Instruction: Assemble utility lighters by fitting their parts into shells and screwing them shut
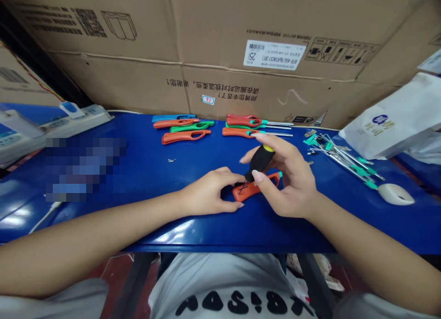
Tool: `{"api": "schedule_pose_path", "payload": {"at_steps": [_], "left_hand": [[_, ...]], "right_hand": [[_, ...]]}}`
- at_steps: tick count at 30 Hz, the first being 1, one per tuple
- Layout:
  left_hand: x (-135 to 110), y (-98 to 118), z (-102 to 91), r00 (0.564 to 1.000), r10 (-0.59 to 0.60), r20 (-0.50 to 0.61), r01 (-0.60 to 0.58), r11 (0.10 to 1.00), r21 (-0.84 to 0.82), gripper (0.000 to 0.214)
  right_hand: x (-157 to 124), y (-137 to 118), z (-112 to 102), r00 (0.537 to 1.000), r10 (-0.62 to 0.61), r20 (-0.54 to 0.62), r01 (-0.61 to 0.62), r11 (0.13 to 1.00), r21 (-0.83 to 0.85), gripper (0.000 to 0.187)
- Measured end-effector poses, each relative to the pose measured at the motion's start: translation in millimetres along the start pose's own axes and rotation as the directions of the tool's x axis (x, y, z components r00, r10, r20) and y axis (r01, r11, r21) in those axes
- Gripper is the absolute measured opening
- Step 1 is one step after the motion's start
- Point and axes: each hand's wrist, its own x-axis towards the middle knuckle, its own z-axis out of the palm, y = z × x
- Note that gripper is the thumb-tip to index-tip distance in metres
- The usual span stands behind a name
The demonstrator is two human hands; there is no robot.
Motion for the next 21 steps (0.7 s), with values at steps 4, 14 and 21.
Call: {"api": "schedule_pose_path", "payload": {"at_steps": [4, 14, 21], "left_hand": [[0.1, -4.1, -2.1, 0.995, 0.096, 0.033, -0.096, 0.995, 0.003, 0.035], [-0.7, -6.5, -6.1, 0.973, 0.177, 0.148, -0.184, 0.982, 0.033, 0.031], [1.1, -6.9, -5.6, 0.974, 0.191, 0.122, -0.195, 0.981, 0.022, 0.022]], "right_hand": [[1.2, 3.3, -3.1, 0.992, -0.11, -0.059, 0.097, 0.975, -0.201, 0.059], [3.4, 0.2, -9.9, 0.995, -0.101, -0.021, 0.096, 0.981, -0.168, 0.049], [8.2, -7.0, -17.5, 0.989, -0.01, 0.145, 0.029, 0.992, -0.125, 0.052]]}}
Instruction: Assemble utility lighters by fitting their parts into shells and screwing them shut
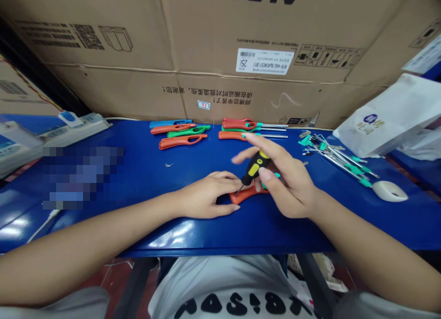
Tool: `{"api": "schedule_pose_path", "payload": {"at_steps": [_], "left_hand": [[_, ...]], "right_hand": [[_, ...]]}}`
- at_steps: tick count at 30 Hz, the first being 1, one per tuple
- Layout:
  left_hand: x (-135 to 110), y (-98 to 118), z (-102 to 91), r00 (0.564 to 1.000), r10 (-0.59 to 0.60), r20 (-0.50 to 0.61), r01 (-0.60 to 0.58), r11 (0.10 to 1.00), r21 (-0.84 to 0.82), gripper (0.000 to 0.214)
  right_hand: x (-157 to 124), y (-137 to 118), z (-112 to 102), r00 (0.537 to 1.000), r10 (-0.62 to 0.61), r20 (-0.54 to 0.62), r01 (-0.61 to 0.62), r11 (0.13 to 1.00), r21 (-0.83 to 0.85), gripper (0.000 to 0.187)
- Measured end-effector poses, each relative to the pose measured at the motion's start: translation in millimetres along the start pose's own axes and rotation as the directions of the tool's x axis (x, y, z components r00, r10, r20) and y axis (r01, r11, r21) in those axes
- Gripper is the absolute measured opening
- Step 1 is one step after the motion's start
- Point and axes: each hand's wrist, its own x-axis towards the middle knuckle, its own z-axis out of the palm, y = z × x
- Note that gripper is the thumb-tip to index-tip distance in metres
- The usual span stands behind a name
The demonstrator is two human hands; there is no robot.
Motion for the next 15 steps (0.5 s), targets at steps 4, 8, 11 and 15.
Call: {"api": "schedule_pose_path", "payload": {"at_steps": [4, 8, 11, 15], "left_hand": [[-0.5, -1.4, 0.4, 1.0, -0.009, 0.007, 0.009, 1.0, 0.008, 0.028], [-0.2, -1.9, 0.2, 1.0, -0.003, 0.023, 0.003, 1.0, 0.001, 0.03], [0.4, -1.4, -0.2, 1.0, 0.01, 0.02, -0.01, 1.0, -0.002, 0.029], [0.1, -1.7, 0.0, 1.0, 0.012, 0.012, -0.012, 1.0, -0.001, 0.029]], "right_hand": [[-0.7, -0.7, -0.5, 0.978, -0.123, -0.167, 0.085, 0.972, -0.218, 0.045], [-1.8, -0.4, -2.2, 0.985, -0.108, -0.133, 0.087, 0.984, -0.153, 0.043], [-0.9, -0.6, -1.3, 0.999, 0.033, -0.009, -0.032, 0.996, 0.087, 0.047], [-0.4, 1.6, 0.7, 0.984, -0.067, -0.166, 0.052, 0.994, -0.093, 0.04]]}}
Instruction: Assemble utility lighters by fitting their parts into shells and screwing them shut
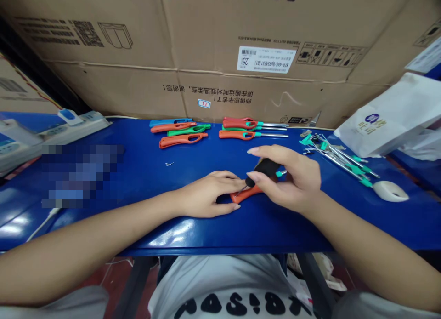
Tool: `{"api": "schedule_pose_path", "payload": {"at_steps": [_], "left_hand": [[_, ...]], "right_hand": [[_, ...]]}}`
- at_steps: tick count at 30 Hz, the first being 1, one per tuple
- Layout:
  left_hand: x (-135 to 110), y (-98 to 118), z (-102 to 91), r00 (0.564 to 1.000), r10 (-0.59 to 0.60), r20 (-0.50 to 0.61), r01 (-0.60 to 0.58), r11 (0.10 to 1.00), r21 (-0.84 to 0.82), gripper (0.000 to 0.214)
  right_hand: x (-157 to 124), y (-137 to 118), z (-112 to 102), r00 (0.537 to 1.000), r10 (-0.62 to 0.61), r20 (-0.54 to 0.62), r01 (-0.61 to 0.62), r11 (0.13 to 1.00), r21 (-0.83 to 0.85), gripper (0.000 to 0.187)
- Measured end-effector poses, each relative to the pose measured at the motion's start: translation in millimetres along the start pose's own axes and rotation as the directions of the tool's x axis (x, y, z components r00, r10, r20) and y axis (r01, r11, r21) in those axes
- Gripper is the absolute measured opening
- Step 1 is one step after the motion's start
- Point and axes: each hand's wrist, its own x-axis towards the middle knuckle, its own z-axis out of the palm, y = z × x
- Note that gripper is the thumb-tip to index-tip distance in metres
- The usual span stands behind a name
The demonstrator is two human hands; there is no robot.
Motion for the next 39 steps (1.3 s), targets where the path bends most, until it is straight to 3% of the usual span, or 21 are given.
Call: {"api": "schedule_pose_path", "payload": {"at_steps": [2, 6, 8, 12, 14, 18, 20, 23, 25, 27, 30, 32, 35, 37, 39], "left_hand": [[-0.2, -0.5, 0.2, 1.0, 0.002, -0.005, -0.002, 1.0, -0.003, 0.033], [0.5, -0.2, 0.0, 1.0, 0.009, 0.001, -0.009, 1.0, -0.025, 0.042], [1.0, 0.5, -0.5, 1.0, 0.011, 0.004, -0.011, 0.999, -0.036, 0.046], [1.3, 1.7, -1.2, 1.0, -0.007, 0.013, 0.007, 0.999, -0.035, 0.046], [1.3, 1.9, -1.4, 1.0, -0.013, 0.015, 0.013, 1.0, -0.025, 0.044], [0.7, 1.5, -1.2, 1.0, -0.013, 0.022, 0.013, 1.0, -0.021, 0.041], [0.1, 1.1, -0.9, 1.0, -0.017, 0.02, 0.018, 1.0, -0.016, 0.036], [-0.6, 0.6, -0.5, 1.0, -0.027, 0.011, 0.028, 1.0, -0.007, 0.034], [-0.6, 0.7, -0.6, 1.0, -0.025, 0.01, 0.025, 1.0, -0.005, 0.037], [-0.3, 0.9, -0.8, 1.0, -0.018, 0.009, 0.018, 1.0, -0.009, 0.039], [-0.2, 1.0, -0.7, 1.0, -0.004, 0.009, 0.004, 1.0, -0.011, 0.032], [-0.6, 0.6, -0.3, 1.0, -0.009, 0.008, 0.01, 1.0, -0.008, 0.032], [-1.0, -0.2, 0.4, 1.0, -0.021, 0.005, 0.021, 1.0, -0.011, 0.039], [-1.0, -0.6, 0.4, 1.0, -0.019, 0.004, 0.019, 1.0, -0.019, 0.041], [-0.7, -1.0, 0.2, 1.0, -0.01, -0.004, 0.01, 0.999, -0.032, 0.039]], "right_hand": [[-0.5, 1.3, -0.8, 1.0, -0.024, -0.016, 0.023, 0.997, -0.068, 0.04], [-0.8, 3.4, -3.1, 0.968, 0.176, 0.179, -0.215, 0.949, 0.23, 0.046], [-0.2, 4.8, -3.1, 0.952, 0.209, 0.222, -0.271, 0.914, 0.301, 0.043], [0.9, 7.3, -2.3, 0.998, 0.06, 0.009, -0.061, 0.998, 0.032, 0.03], [0.5, 6.4, -1.6, 1.0, 0.002, 0.017, -0.001, 0.999, -0.032, 0.036], [-1.4, 2.1, 2.6, 0.973, 0.13, 0.189, -0.168, 0.966, 0.196, 0.049], [-1.7, 1.9, 4.2, 0.978, 0.138, 0.156, -0.17, 0.961, 0.219, 0.043], [-0.8, 4.0, 2.4, 0.999, -0.029, -0.014, 0.029, 0.999, 0.037, 0.034], [0.0, 4.6, -0.8, 0.99, -0.133, -0.051, 0.13, 0.99, -0.048, 0.031], [0.6, 3.1, -3.0, 0.995, -0.095, 0.028, 0.095, 0.995, 0.015, 0.035], [0.2, 0.3, -1.9, 0.991, 0.047, 0.127, -0.067, 0.985, 0.159, 0.042], [-1.3, 0.9, 0.1, 0.999, 0.026, 0.036, -0.03, 0.993, 0.111, 0.034], [-4.4, 4.9, 1.8, 0.99, -0.118, -0.077, 0.115, 0.992, -0.051, 0.024], [-5.9, 6.5, 2.2, 0.996, -0.084, -0.03, 0.084, 0.996, -0.012, 0.031], [-6.3, 6.2, 3.1, 0.998, 0.032, 0.052, -0.038, 0.994, 0.105, 0.042]]}}
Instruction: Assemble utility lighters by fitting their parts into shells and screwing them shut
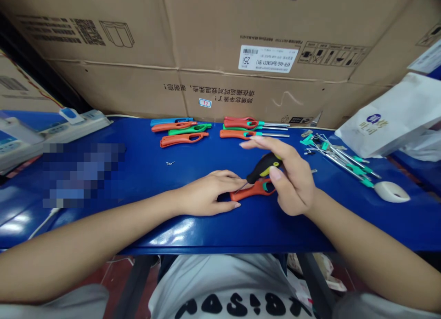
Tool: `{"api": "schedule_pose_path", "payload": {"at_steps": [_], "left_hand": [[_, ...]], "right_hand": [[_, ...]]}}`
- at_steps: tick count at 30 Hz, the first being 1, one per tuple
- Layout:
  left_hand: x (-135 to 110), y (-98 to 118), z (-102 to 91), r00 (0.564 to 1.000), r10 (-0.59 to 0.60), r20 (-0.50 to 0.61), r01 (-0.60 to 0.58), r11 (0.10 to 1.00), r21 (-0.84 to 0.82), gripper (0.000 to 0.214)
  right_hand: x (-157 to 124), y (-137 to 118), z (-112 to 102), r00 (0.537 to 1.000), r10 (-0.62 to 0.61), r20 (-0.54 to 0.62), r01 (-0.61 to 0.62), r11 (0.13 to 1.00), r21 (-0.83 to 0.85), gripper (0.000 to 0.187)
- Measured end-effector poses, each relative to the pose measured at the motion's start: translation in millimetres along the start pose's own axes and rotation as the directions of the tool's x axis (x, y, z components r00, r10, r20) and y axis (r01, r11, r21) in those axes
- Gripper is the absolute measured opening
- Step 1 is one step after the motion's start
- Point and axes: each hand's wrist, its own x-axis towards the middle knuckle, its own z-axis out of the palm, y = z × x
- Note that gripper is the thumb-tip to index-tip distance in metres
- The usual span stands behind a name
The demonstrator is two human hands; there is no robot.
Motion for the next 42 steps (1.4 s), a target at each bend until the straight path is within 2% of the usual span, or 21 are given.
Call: {"api": "schedule_pose_path", "payload": {"at_steps": [2, 3, 5, 7, 9, 11, 13, 15, 17, 19, 23, 25, 28, 30, 31, 33, 35, 37, 42], "left_hand": [[0.3, -0.6, 0.1, 1.0, 0.004, -0.012, -0.004, 1.0, -0.011, 0.037], [0.4, -0.9, 0.2, 1.0, -0.001, -0.02, 0.0, 1.0, -0.015, 0.036], [0.4, -1.3, 0.6, 0.999, -0.022, -0.033, 0.022, 1.0, -0.022, 0.038], [0.3, -1.4, 0.7, 0.998, -0.043, -0.038, 0.042, 0.999, -0.029, 0.039], [0.0, -1.2, 0.7, 0.998, -0.05, -0.039, 0.049, 0.998, -0.036, 0.036], [-0.6, -0.9, 0.9, 0.997, -0.049, -0.055, 0.046, 0.998, -0.043, 0.033], [-1.3, -0.5, 1.6, 0.995, -0.054, -0.079, 0.052, 0.998, -0.027, 0.034], [-1.9, 0.1, 3.1, 0.991, -0.071, -0.113, 0.075, 0.997, 0.03, 0.037], [-2.3, 0.9, 4.8, 0.983, -0.101, -0.153, 0.118, 0.987, 0.109, 0.038], [-2.5, 1.9, 6.2, 0.975, -0.129, -0.179, 0.159, 0.974, 0.164, 0.036], [-2.3, 3.5, 6.7, 0.973, -0.151, -0.173, 0.182, 0.967, 0.177, 0.032], [-1.9, 4.4, 6.2, 0.974, -0.152, -0.166, 0.181, 0.968, 0.175, 0.03], [-1.2, 6.3, 5.4, 0.973, -0.168, -0.157, 0.197, 0.962, 0.191, 0.026], [-0.8, 7.4, 5.0, 0.974, -0.173, -0.149, 0.201, 0.96, 0.195, 0.02], [-0.7, 7.9, 4.9, 0.974, -0.172, -0.147, 0.199, 0.961, 0.194, 0.019], [-0.5, 8.4, 4.7, 0.976, -0.159, -0.151, 0.185, 0.966, 0.182, 0.019], [-0.5, 8.5, 4.8, 0.976, -0.146, -0.161, 0.174, 0.969, 0.177, 0.021], [-0.5, 8.5, 5.0, 0.975, -0.146, -0.165, 0.175, 0.968, 0.18, 0.021], [-0.4, 8.2, 5.3, 0.974, -0.168, -0.151, 0.196, 0.961, 0.196, 0.021]], "right_hand": [[0.5, -1.1, 1.4, 0.997, 0.069, 0.021, -0.07, 0.994, 0.082, 0.046], [1.0, -1.5, 1.9, 0.998, 0.059, 0.001, -0.059, 0.995, 0.083, 0.045], [2.0, -1.9, 1.8, 0.997, -0.028, -0.066, 0.029, 1.0, 0.004, 0.04], [2.9, -2.2, 0.4, 0.991, -0.113, -0.075, 0.106, 0.99, -0.092, 0.036], [3.5, -3.5, -1.5, 0.998, -0.068, 0.002, 0.068, 0.996, -0.064, 0.038], [4.0, -5.2, -2.8, 0.993, 0.038, 0.113, -0.045, 0.997, 0.058, 0.044], [4.3, -6.0, -3.2, 0.981, 0.08, 0.176, -0.104, 0.986, 0.131, 0.046], [4.3, -5.0, -3.1, 0.99, 0.043, 0.133, -0.052, 0.996, 0.071, 0.044], [4.1, -2.9, -3.5, 0.998, -0.02, 0.054, 0.024, 0.997, -0.068, 0.04], [3.5, -1.2, -4.4, 0.998, -0.042, 0.048, 0.048, 0.99, -0.131, 0.042], [1.9, -1.7, -5.0, 0.976, 0.087, 0.198, -0.11, 0.988, 0.107, 0.054], [1.3, -2.4, -3.4, 0.971, 0.101, 0.219, -0.139, 0.977, 0.165, 0.056], [1.0, -1.9, -0.4, 0.995, 0.006, 0.101, -0.005, 1.0, -0.007, 0.05], [1.2, -1.4, 0.4, 0.996, -0.09, 0.003, 0.09, 0.983, -0.16, 0.046], [1.4, -1.5, 0.3, 0.994, -0.109, -0.01, 0.105, 0.976, -0.188, 0.045], [1.6, -2.8, -0.5, 0.998, -0.056, 0.034, 0.06, 0.992, -0.115, 0.045], [1.8, -4.6, -0.7, 0.991, 0.053, 0.121, -0.058, 0.997, 0.041, 0.049], [1.8, -5.6, 0.5, 0.984, 0.102, 0.146, -0.121, 0.984, 0.129, 0.05], [2.1, -3.4, 2.0, 0.996, -0.078, -0.051, 0.073, 0.994, -0.085, 0.041]]}}
